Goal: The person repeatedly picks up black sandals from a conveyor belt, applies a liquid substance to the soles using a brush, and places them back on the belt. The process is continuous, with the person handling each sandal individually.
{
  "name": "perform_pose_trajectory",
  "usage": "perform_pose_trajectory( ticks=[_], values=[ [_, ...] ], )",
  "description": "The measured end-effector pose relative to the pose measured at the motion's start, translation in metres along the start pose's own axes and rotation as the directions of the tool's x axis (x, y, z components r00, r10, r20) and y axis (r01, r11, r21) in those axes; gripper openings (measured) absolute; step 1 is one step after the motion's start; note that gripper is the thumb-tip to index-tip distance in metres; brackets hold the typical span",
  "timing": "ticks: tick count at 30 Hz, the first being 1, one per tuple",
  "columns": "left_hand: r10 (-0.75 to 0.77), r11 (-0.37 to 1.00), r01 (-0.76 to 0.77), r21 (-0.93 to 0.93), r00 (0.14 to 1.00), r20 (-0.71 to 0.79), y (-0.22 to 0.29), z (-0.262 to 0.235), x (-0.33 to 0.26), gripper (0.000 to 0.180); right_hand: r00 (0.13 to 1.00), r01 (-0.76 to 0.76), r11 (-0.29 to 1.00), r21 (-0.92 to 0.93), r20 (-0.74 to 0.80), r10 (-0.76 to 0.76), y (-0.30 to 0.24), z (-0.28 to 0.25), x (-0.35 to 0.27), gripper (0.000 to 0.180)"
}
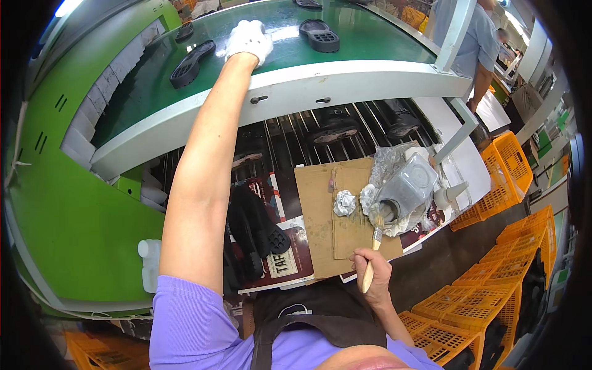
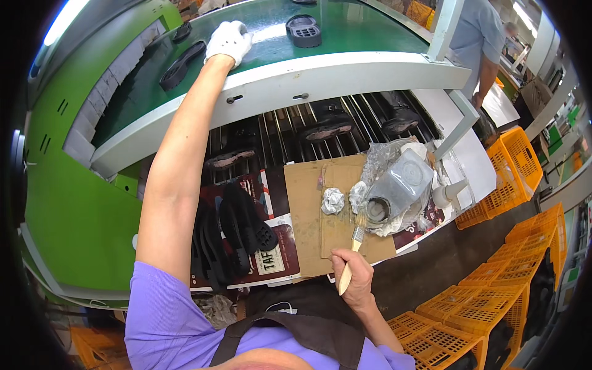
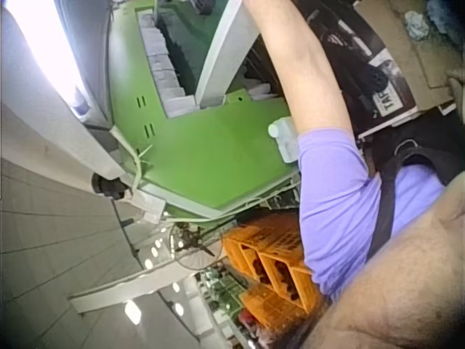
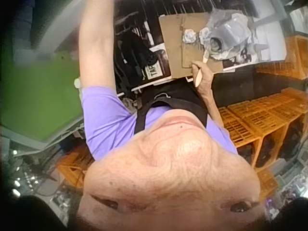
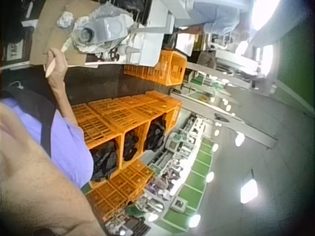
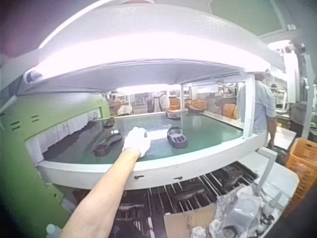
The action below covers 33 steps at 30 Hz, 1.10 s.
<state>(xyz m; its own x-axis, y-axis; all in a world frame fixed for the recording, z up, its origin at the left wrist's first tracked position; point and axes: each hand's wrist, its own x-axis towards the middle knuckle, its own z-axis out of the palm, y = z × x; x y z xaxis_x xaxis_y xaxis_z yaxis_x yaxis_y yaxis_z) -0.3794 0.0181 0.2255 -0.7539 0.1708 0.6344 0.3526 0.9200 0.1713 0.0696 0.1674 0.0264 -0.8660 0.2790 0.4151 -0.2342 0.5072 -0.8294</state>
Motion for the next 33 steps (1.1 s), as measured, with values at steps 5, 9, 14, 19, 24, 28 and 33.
perform_pose_trajectory(
  ticks=[5,9,14,19,24,28,33],
  values=[
    [-0.028,1.000,0.028,-0.009,0.998,-0.049,0.005,-0.005,-0.004,0.030,1.000,-0.008,1.000,0.001,0.007,0.007,0.000,0.002,-0.004,0.008],
    [-0.006,0.997,0.021,0.072,0.978,-0.209,-0.012,-0.011,-0.008,0.031,0.996,-0.093,0.994,0.063,-0.006,0.094,-0.004,0.005,-0.011,0.009],
    [0.129,0.969,-0.032,0.243,0.911,-0.392,-0.028,-0.051,-0.024,0.045,0.995,-0.102,0.992,0.072,-0.008,0.103,0.000,0.004,-0.018,0.009],
    [-0.114,0.969,0.219,0.114,0.806,-0.581,-0.072,-0.076,-0.046,0.037,0.990,-0.142,0.986,0.081,-0.010,0.143,0.004,0.008,-0.023,0.008],
    [-0.544,0.834,0.551,-0.011,0.827,0.138,-0.131,-0.106,-0.048,0.095,0.990,-0.134,0.981,0.138,0.058,0.127,0.003,0.015,-0.022,0.008],
    [-0.479,0.878,0.469,0.098,0.859,0.182,-0.099,-0.089,-0.053,0.100,0.992,-0.124,0.989,0.083,0.047,0.121,0.009,0.016,-0.020,0.009],
    [-0.447,0.893,0.449,0.012,0.886,0.121,-0.082,-0.100,-0.062,0.102,0.994,-0.095,0.993,0.068,0.062,0.091,0.015,0.021,-0.017,0.009]
  ],
)
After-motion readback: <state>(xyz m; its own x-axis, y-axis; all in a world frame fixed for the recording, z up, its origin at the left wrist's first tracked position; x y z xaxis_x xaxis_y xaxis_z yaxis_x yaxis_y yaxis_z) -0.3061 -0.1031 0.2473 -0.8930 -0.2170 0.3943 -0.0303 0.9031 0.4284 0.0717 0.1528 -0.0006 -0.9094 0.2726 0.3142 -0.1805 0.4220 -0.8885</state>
